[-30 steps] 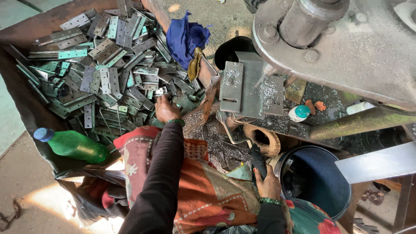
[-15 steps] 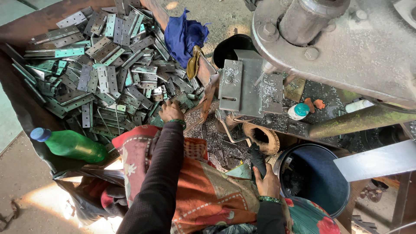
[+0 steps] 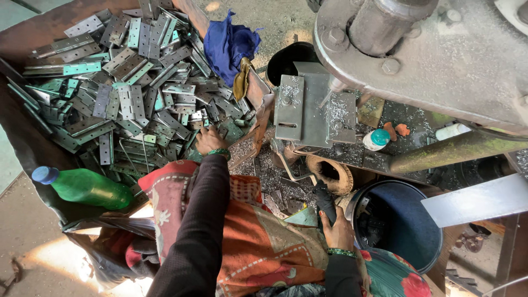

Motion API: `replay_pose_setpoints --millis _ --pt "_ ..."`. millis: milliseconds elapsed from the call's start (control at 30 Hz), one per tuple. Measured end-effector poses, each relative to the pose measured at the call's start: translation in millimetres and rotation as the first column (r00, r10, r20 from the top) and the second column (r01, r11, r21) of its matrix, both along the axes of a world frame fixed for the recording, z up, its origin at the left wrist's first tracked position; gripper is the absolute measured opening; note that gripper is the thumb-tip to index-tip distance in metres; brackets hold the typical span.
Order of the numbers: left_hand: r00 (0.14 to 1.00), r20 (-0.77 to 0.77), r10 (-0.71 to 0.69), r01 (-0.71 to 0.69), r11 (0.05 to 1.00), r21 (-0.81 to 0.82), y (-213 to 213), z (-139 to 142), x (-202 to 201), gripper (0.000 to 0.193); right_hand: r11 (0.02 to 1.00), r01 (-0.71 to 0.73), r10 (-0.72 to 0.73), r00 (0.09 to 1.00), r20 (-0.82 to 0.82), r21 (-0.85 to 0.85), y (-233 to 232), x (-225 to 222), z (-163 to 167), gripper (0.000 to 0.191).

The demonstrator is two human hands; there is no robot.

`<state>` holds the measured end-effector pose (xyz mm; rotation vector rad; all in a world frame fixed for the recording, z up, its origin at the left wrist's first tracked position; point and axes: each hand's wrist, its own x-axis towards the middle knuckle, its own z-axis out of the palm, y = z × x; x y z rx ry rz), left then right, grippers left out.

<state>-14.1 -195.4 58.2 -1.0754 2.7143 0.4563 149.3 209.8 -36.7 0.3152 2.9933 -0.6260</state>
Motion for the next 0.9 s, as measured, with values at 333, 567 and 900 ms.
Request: replay_pose_setpoints --millis 333,567,900 --pt "0.940 0.191 -0.284 0.324 0.918 -0.228 5 -7 -1 0.024 1.000 0.005 -0.005 1.000 -0.003 -0.012 0 1 0 0.055" --pt "0.885 0.126 -0.448 0.459 0.798 -0.390 3 -11 2 0.025 1.000 0.010 -0.010 1.000 -0.009 0.007 0 -3 -1 0.058" --pt "0.907 0.163 -0.388 0.420 0.819 -0.391 12 0 3 0.029 1.000 0.014 -0.014 1.000 -0.020 -0.017 3 -1 -4 0.052"
